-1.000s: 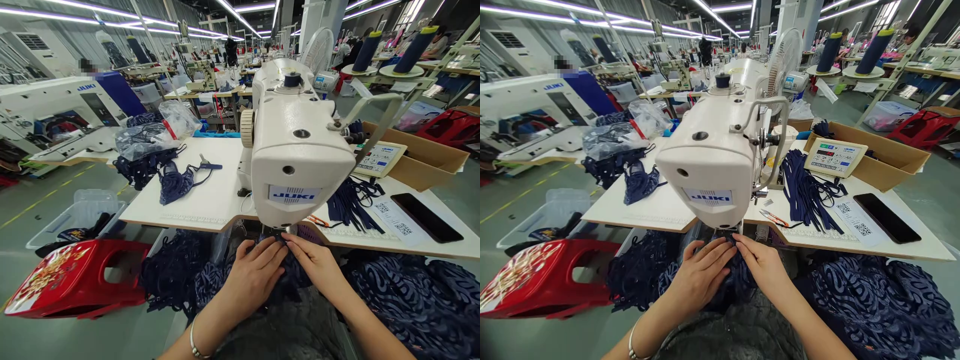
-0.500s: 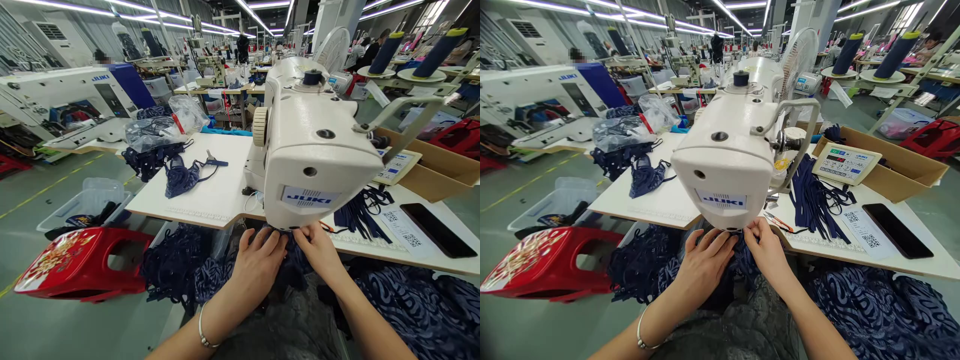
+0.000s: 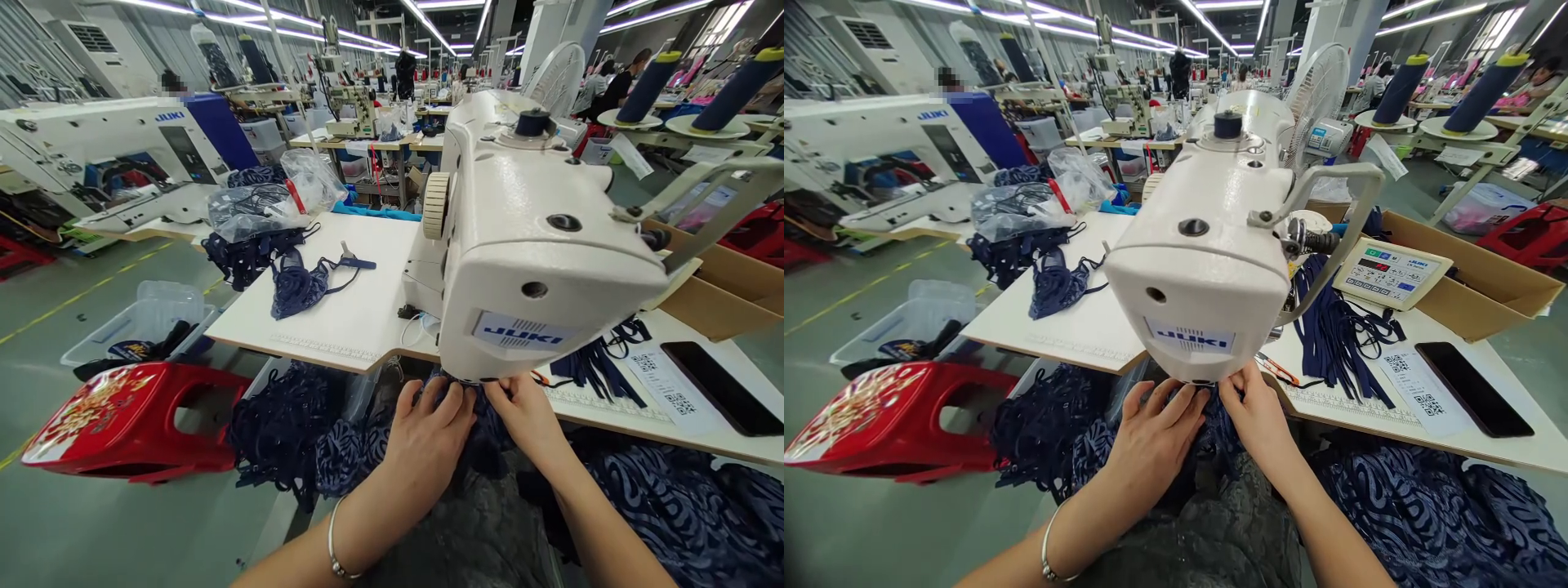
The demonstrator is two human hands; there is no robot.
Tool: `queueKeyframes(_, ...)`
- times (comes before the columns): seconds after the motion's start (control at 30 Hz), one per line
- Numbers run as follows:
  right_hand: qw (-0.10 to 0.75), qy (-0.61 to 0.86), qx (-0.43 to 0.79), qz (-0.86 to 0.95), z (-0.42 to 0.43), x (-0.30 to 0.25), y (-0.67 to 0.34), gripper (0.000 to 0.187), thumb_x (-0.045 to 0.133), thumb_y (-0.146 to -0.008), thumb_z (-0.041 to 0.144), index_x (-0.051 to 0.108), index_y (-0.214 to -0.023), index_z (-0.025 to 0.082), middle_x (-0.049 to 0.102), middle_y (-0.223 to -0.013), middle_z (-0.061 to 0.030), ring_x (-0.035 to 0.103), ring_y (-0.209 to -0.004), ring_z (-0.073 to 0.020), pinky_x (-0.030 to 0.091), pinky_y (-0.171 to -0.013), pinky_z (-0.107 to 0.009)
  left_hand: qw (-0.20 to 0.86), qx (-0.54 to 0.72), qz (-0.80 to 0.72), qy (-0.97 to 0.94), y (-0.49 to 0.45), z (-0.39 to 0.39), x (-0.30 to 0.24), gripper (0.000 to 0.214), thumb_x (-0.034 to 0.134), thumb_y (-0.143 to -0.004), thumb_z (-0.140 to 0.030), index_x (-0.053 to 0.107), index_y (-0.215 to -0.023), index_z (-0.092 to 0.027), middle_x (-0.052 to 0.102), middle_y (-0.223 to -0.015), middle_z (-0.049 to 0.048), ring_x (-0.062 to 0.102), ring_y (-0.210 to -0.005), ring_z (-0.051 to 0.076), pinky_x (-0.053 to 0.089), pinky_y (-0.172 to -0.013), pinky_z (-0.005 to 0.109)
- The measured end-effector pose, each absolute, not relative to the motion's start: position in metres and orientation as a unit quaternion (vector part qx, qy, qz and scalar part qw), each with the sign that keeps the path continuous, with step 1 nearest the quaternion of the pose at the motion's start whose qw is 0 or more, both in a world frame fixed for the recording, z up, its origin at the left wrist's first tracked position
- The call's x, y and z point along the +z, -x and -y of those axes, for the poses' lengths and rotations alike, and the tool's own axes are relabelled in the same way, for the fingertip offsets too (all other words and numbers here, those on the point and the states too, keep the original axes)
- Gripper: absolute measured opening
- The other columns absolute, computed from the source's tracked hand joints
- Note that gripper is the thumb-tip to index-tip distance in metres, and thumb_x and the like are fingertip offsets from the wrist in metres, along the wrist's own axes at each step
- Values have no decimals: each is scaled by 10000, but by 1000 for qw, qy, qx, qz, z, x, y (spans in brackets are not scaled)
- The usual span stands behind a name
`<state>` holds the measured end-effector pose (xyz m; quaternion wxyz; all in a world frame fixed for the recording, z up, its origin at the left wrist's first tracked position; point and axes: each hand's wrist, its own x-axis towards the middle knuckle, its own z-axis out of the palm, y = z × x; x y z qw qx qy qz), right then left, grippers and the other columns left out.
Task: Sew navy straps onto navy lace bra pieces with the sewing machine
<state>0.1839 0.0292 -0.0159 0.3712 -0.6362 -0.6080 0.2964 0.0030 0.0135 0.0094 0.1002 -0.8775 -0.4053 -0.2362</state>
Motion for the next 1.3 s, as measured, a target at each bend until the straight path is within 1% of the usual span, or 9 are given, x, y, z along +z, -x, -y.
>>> queueKeyframes(0.13, 371, 638, 292, 608, -28, -13, -183, 184, 450, -900, 420, 451, -912, 236, 458, -578, 88, 425, -492, -123, 348, -547, -224, 110, -234, 409, 875, -4, -12, 10, 237, 498, -986, -271, 584, -1201, -219, 667, -1115, -5, 566, -1072, 189, 322, -936, 405)
queueKeyframes(0.27, 364, 646, 290, 605, -26, -11, -183, 194, 449, -903, 432, 454, -899, 238, 363, -544, 102, 384, -457, -122, 292, -487, -218, 119, -231, 412, 873, -5, -11, 11, 232, 497, -986, -266, 593, -1190, -209, 666, -1109, 13, 569, -1068, 192, 325, -929, 401)
queueKeyframes(0.33, 364, 649, 288, 603, -26, -10, -183, 196, 453, -901, 432, 455, -894, 237, 350, -539, 103, 378, -452, -121, 278, -478, -219, 117, -230, 411, 874, -5, -11, 10, 233, 492, -988, -262, 595, -1190, -208, 665, -1110, 15, 570, -1066, 191, 327, -928, 400)
queueKeyframes(0.6, 356, 649, 290, 607, -26, -8, -182, 164, 454, -900, 400, 430, -884, 239, 376, -535, 109, 394, -454, -117, 278, -499, -217, 110, -238, 410, 874, -4, -12, 9, 242, 508, -979, -263, 593, -1198, -206, 664, -1122, -13, 561, -1069, 193, 336, -921, 403)
queueKeyframes(0.73, 353, 653, 288, 605, -25, -6, -182, 156, 460, -894, 388, 430, -869, 237, 413, -546, 98, 414, -474, -121, 279, -506, -218, 112, -233, 410, 875, -5, -11, 11, 239, 506, -980, -260, 598, -1195, -208, 665, -1108, 0, 560, -1065, 190, 336, -916, 397)
queueKeyframes(0.97, 351, 658, 276, 606, -26, -7, -181, 181, 450, -897, 412, 433, -837, 242, 397, -526, 91, 391, -452, -126, 282, -486, -227, 114, -226, 414, 874, -5, -10, 12, 243, 491, -988, -261, 593, -1201, -206, 661, -1119, 9, 560, -1072, 188, 335, -916, 395)
queueKeyframes(1.2, 345, 663, 270, 607, -25, -7, -180, 208, 444, -900, 433, 429, -813, 244, 431, -539, 76, 420, -458, -135, 283, -482, -233, 121, -220, 417, 873, -5, -9, 11, 248, 514, -978, -258, 588, -1209, -205, 657, -1115, 13, 565, -1080, 188, 335, -921, 400)
queueKeyframes(1.3, 339, 662, 272, 610, -25, -9, -180, 226, 440, -898, 446, 428, -797, 244, 459, -567, 62, 443, -481, -143, 304, -502, -238, 127, -222, 421, 870, -4, -10, 12, 243, 512, -978, -253, 592, -1201, -196, 661, -1104, 16, 569, -1071, 190, 332, -921, 395)
